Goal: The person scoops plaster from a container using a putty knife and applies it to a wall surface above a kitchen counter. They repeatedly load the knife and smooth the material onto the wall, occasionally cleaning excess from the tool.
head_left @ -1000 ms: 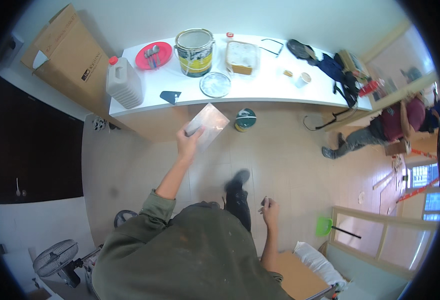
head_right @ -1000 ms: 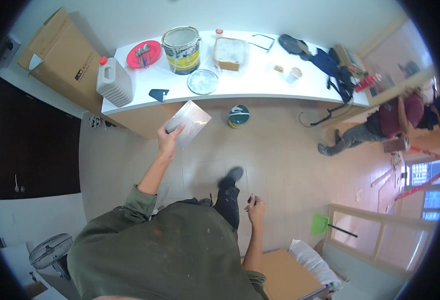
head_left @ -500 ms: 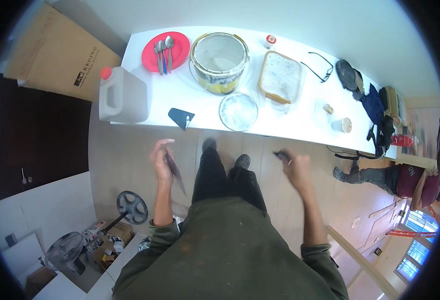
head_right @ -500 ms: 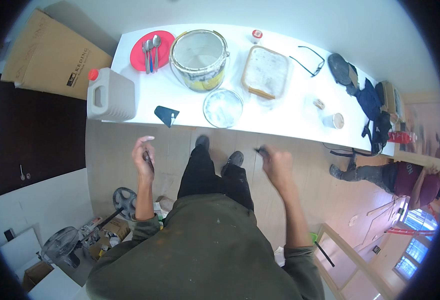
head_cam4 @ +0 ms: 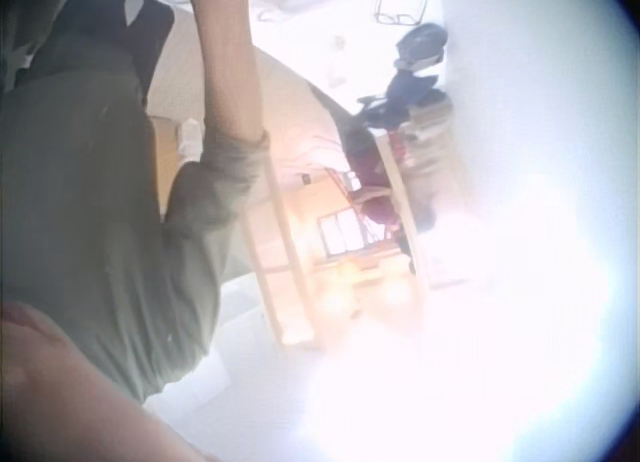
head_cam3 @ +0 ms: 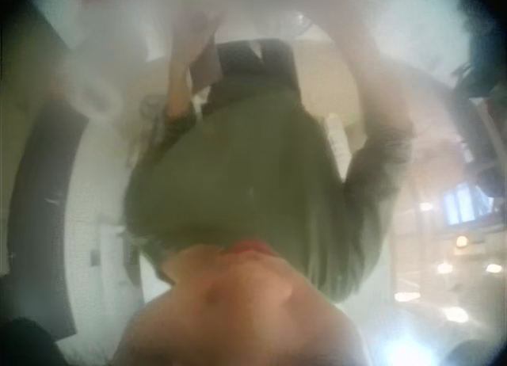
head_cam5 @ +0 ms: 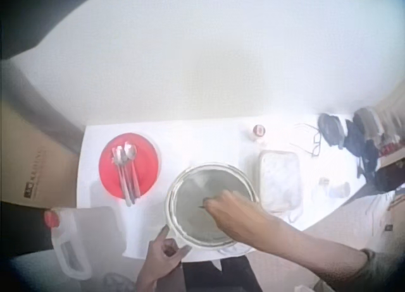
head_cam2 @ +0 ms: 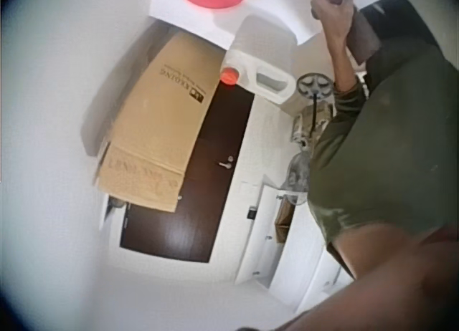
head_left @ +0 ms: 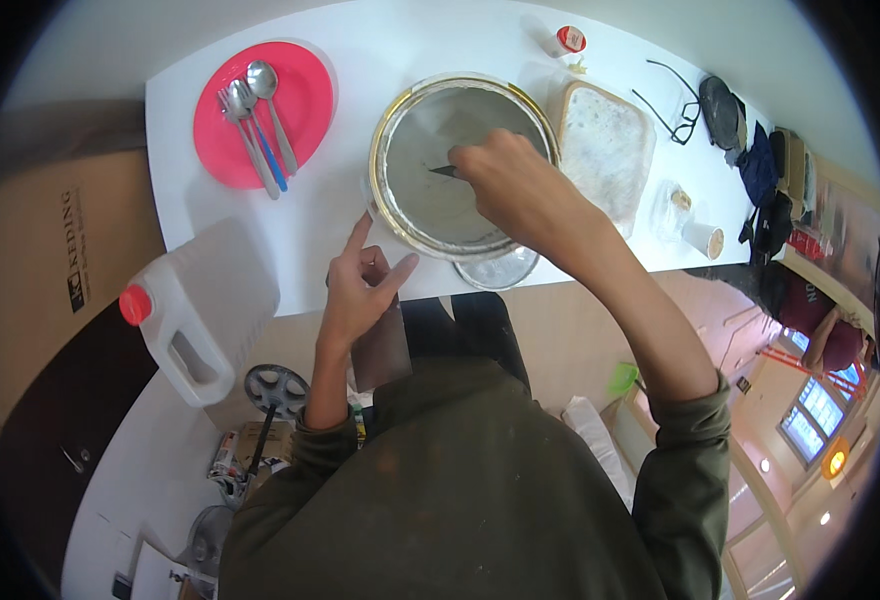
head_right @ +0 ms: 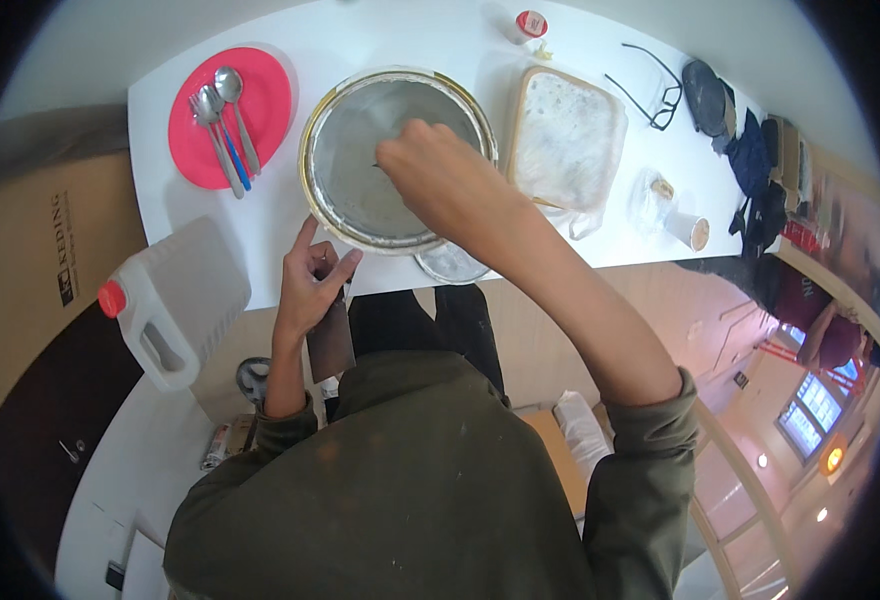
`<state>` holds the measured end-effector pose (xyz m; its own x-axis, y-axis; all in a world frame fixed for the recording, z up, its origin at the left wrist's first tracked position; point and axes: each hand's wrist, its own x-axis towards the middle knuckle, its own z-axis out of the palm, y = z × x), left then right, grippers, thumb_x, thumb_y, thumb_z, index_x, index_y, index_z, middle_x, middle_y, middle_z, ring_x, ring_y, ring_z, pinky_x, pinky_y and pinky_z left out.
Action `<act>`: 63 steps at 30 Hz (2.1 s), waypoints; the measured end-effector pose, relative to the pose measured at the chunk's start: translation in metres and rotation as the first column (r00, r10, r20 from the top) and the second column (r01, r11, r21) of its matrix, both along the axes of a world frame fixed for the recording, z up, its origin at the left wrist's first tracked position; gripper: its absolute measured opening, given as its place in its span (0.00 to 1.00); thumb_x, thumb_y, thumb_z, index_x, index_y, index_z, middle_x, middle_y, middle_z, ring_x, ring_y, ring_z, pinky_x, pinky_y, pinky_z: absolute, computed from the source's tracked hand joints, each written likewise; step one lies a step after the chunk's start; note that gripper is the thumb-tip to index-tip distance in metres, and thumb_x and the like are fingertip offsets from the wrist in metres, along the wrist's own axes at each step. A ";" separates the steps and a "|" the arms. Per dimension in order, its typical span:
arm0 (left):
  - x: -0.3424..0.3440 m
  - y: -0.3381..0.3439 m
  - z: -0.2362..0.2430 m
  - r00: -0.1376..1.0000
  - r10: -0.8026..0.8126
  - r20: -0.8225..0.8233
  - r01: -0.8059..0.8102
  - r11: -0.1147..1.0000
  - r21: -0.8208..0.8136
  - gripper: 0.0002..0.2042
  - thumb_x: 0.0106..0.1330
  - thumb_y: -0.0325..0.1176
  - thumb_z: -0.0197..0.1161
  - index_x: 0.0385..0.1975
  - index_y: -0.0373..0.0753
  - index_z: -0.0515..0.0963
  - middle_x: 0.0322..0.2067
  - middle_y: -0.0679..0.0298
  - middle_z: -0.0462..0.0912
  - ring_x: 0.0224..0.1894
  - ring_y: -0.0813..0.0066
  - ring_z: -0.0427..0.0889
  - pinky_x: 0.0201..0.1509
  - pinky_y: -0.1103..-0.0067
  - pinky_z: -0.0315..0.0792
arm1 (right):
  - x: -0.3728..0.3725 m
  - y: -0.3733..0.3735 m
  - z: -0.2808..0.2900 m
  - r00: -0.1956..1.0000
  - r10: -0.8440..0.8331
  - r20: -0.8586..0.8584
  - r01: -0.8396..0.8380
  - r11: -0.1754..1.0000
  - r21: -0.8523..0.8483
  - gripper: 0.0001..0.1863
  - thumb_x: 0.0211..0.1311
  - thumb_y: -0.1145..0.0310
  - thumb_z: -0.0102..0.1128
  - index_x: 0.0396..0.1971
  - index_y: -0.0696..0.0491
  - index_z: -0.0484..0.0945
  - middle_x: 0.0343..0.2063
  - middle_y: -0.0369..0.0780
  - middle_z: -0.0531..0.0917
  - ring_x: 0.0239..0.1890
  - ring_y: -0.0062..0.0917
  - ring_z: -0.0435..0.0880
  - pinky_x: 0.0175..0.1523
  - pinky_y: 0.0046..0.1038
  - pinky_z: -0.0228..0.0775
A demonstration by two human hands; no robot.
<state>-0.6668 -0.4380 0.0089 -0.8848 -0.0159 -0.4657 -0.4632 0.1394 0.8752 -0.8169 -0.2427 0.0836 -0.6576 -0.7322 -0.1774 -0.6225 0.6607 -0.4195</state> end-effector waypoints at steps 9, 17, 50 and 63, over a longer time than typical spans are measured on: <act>-0.010 -0.002 -0.027 0.998 0.063 0.013 -0.064 0.984 0.167 0.35 0.57 0.25 0.69 0.65 0.29 0.61 0.14 0.68 0.75 0.15 0.84 0.74 0.22 0.86 0.67 | -0.024 -0.025 -0.079 0.990 -0.052 0.130 0.057 0.998 -0.034 0.12 0.53 0.78 0.57 0.38 0.57 0.72 0.39 0.48 0.76 0.47 0.43 0.79 0.49 0.39 0.75; -0.018 -0.005 -0.022 0.999 0.037 0.018 -0.040 0.978 0.204 0.32 0.58 0.25 0.68 0.63 0.30 0.63 0.18 0.67 0.79 0.17 0.85 0.74 0.22 0.86 0.65 | -0.034 -0.048 -0.078 0.952 -0.046 0.304 0.017 0.995 0.097 0.16 0.54 0.78 0.58 0.45 0.57 0.74 0.42 0.48 0.77 0.47 0.44 0.79 0.52 0.41 0.74; -0.019 -0.012 -0.029 0.998 0.053 0.031 -0.058 0.977 0.206 0.33 0.60 0.21 0.64 0.66 0.29 0.60 0.26 0.64 0.83 0.25 0.85 0.78 0.30 0.86 0.69 | -0.030 -0.053 -0.075 0.937 0.084 0.339 -0.151 0.973 0.174 0.12 0.55 0.74 0.62 0.40 0.58 0.79 0.42 0.49 0.80 0.47 0.42 0.82 0.49 0.35 0.79; -0.027 -0.019 -0.026 0.997 -0.006 0.082 -0.008 0.985 0.172 0.30 0.64 0.23 0.63 0.66 0.30 0.60 0.31 0.60 0.84 0.32 0.82 0.81 0.37 0.85 0.70 | -0.008 -0.027 -0.072 0.971 0.229 0.072 -0.237 0.961 0.145 0.06 0.58 0.72 0.58 0.35 0.54 0.76 0.37 0.42 0.78 0.41 0.33 0.83 0.45 0.28 0.79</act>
